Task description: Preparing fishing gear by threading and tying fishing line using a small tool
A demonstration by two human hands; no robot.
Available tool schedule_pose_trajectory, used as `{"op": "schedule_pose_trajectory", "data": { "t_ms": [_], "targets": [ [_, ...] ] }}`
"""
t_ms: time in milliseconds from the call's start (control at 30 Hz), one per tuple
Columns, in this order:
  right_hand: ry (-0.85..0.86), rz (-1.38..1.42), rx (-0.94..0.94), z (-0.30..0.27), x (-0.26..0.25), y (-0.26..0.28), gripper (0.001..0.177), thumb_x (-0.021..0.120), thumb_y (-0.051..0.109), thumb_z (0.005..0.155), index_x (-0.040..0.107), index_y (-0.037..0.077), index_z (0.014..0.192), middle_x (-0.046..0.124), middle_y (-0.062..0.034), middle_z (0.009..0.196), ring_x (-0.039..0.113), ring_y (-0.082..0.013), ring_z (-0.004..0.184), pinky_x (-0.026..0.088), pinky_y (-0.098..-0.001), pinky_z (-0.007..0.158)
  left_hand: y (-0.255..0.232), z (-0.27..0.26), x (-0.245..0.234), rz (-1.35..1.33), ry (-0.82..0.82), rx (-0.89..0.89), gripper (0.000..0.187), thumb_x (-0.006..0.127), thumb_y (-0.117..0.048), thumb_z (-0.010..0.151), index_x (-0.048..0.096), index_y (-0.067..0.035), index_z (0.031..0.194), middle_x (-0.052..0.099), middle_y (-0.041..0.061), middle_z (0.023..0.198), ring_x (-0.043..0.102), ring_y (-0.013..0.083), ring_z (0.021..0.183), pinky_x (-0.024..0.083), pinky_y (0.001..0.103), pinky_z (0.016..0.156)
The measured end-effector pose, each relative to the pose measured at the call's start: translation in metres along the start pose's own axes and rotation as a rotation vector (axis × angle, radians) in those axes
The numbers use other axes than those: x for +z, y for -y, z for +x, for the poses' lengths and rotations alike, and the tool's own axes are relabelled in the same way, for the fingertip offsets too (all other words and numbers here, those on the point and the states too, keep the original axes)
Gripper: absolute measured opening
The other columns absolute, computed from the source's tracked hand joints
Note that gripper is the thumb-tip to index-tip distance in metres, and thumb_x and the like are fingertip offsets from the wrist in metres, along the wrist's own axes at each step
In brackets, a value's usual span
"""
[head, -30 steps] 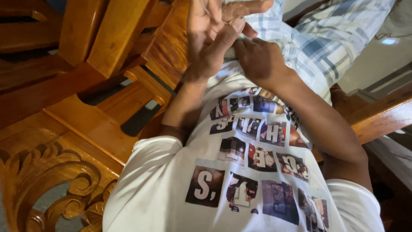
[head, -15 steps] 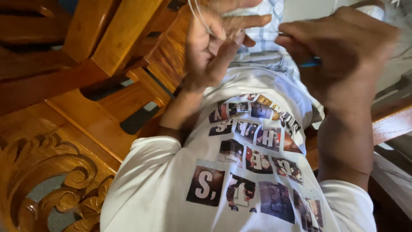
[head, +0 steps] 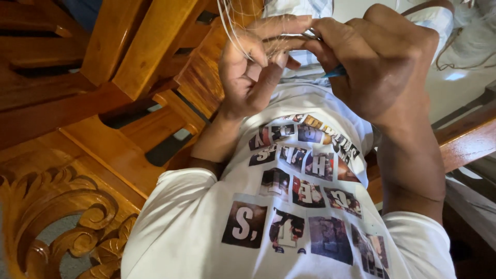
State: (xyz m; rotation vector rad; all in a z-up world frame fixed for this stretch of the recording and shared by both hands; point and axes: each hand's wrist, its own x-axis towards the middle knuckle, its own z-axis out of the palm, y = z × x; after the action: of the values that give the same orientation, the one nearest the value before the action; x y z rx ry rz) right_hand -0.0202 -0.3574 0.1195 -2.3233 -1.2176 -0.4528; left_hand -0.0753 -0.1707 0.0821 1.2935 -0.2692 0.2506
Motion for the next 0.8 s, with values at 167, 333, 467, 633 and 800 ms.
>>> {"op": "schedule_pose_trajectory", "data": {
  "t_ms": [167,333,467,633,800],
  "targets": [
    [0.02,0.027,0.027,-0.001,-0.0005,0.0031,0.024,0.062,0.024,0.119,0.073,0.003,0.112,0.055,-0.0026,0.074,0.049,-0.0225,0.065,0.033,-0.0341,0.055,-0.0044,-0.0027,0.0035,-0.003,-0.04,-0.044,0.016,0.051,-0.011,0.097,0.038,-0.009,0.09,0.056,0.025,0.12,0.069,0.0367,0.099,0.063,0.032,0.067],
    [-0.011,0.104,0.002,-0.0004,0.0014,0.0028,0.019,0.07,0.018,0.116,0.075,0.001,0.112,0.056,-0.0039,0.073,0.048,-0.0228,0.063,0.035,-0.0342,0.055,-0.0033,-0.0014,0.0041,-0.003,-0.068,-0.026,0.018,0.051,-0.009,0.095,0.035,-0.008,0.088,0.058,0.026,0.115,0.071,0.0381,0.087,0.061,0.032,0.061],
    [0.006,0.127,0.007,0.0007,0.0001,0.0031,0.019,0.071,0.019,0.117,0.075,0.001,0.112,0.054,-0.0043,0.073,0.048,-0.023,0.064,0.036,-0.0344,0.056,-0.0042,-0.0015,0.0041,-0.009,-0.07,-0.039,0.017,0.051,-0.01,0.095,0.036,-0.007,0.088,0.057,0.026,0.116,0.07,0.0367,0.09,0.061,0.032,0.065],
    [-0.036,0.208,-0.005,0.0059,-0.0001,0.0048,0.022,0.062,0.014,0.115,0.072,-0.006,0.113,0.062,-0.0104,0.079,0.052,-0.0269,0.066,0.038,-0.0374,0.058,-0.0062,-0.002,0.0042,-0.004,-0.059,-0.047,0.017,0.051,-0.008,0.096,0.037,-0.009,0.088,0.057,0.025,0.119,0.071,0.0355,0.095,0.062,0.032,0.066],
    [-0.032,0.188,0.018,0.0063,0.0018,0.0066,0.024,0.057,0.015,0.116,0.07,-0.004,0.108,0.059,-0.0089,0.078,0.05,-0.0266,0.065,0.037,-0.0372,0.057,-0.0033,-0.001,0.0012,-0.008,-0.052,-0.014,0.017,0.051,-0.007,0.096,0.037,-0.008,0.088,0.056,0.027,0.119,0.07,0.036,0.097,0.063,0.032,0.064]
  ]
}}
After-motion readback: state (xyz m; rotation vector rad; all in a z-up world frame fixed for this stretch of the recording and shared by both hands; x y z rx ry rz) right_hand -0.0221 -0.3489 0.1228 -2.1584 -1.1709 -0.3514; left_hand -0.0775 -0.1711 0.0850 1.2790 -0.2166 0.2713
